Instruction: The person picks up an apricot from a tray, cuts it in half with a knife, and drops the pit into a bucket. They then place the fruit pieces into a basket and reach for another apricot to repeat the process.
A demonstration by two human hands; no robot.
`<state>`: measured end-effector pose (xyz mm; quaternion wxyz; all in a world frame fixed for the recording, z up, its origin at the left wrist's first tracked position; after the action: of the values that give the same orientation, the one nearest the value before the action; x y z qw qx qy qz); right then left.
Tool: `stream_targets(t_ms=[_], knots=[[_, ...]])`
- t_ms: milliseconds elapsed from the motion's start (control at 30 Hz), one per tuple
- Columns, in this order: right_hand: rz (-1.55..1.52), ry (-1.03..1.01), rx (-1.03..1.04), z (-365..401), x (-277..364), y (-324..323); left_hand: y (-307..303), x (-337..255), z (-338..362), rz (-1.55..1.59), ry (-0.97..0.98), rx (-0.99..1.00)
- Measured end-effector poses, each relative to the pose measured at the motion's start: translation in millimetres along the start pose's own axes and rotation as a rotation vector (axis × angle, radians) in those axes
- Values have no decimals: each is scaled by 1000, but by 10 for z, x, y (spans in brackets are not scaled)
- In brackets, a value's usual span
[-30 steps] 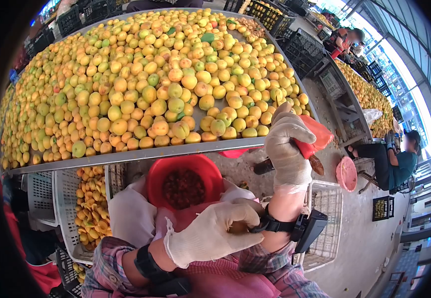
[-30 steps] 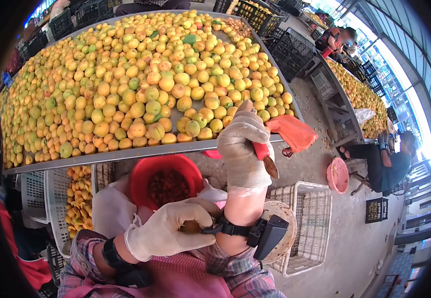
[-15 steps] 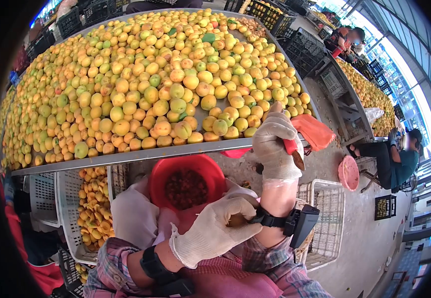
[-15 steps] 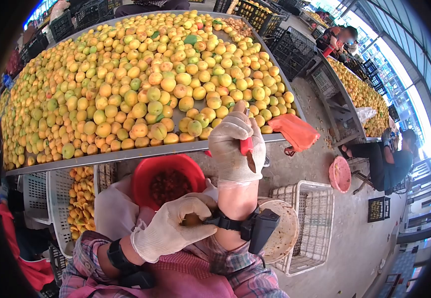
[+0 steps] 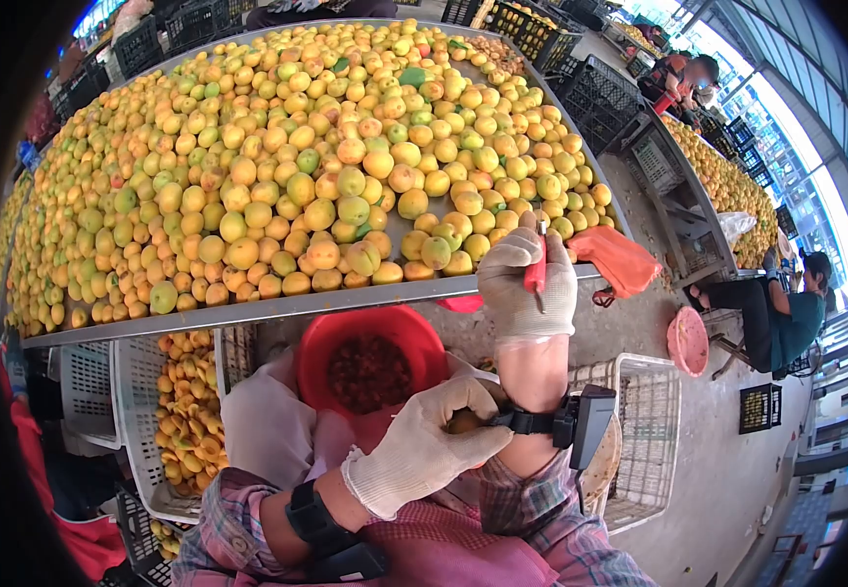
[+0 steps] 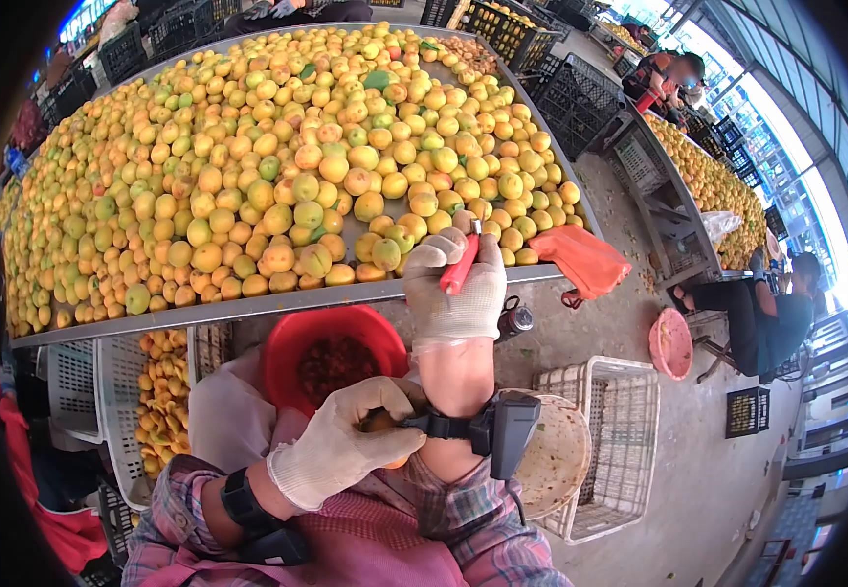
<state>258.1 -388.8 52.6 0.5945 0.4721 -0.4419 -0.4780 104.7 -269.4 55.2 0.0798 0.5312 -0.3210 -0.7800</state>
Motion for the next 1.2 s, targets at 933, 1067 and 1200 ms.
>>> stream_targets(t_ms=[933, 1067, 1200], knots=[[4, 18, -26, 259, 214, -100, 9, 40, -12, -423, 426, 100], [-79, 68, -16, 236, 253, -71, 108, 52, 7, -616, 624, 13], [-164, 116, 0, -78, 257, 87, 199, 33, 19, -623, 596, -60]])
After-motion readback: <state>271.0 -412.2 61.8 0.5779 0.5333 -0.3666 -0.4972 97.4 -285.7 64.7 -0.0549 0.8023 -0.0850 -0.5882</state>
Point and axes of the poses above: each hand's wrist, its own z-axis away from the middle knuckle, its own y-axis out of the palm, x = y × z, the point moved 1 cm from there along -z, towards the middle knuckle, and after that the axes turned 6 degrees about z, right-handed, at the moved point
